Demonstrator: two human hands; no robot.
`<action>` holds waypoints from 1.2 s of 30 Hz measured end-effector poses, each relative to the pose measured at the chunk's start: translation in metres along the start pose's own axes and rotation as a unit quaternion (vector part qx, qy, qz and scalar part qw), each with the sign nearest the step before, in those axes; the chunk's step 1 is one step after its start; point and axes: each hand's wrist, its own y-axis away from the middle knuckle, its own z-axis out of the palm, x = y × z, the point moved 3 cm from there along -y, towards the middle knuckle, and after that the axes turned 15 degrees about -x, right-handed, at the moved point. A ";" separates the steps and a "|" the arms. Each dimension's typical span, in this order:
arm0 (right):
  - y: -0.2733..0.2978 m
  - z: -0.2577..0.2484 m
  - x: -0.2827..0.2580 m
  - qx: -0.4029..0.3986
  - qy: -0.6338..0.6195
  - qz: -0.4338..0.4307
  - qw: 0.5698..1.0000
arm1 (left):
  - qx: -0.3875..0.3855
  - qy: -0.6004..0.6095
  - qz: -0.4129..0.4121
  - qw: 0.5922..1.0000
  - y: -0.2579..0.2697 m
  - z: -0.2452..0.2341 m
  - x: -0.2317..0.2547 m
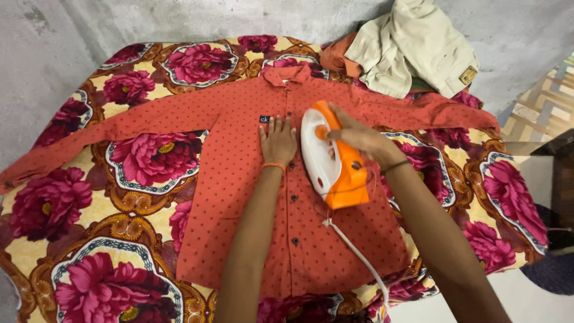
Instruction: The person unfolds a red long-sleeved shirt on a floral-patterned bed and smooths it out. They then use an electric iron to press the shirt, moving the iron across the front body and sleeves to remove wrinkles.
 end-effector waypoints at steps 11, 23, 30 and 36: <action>-0.054 0.004 0.023 0.109 -0.122 -0.081 0.983 | -0.001 0.000 -0.008 1.000 0.003 -0.006 0.002; -0.159 -0.058 0.051 0.165 -0.101 -0.104 0.976 | 0.020 -0.009 -0.004 1.000 0.002 -0.003 0.003; -0.180 -0.076 0.067 0.173 0.000 -0.062 0.983 | 0.038 -0.014 0.002 0.999 0.004 -0.005 0.003; -0.149 -0.065 0.070 0.162 0.125 -0.037 0.978 | 0.019 -0.012 -0.011 1.000 0.003 -0.010 0.004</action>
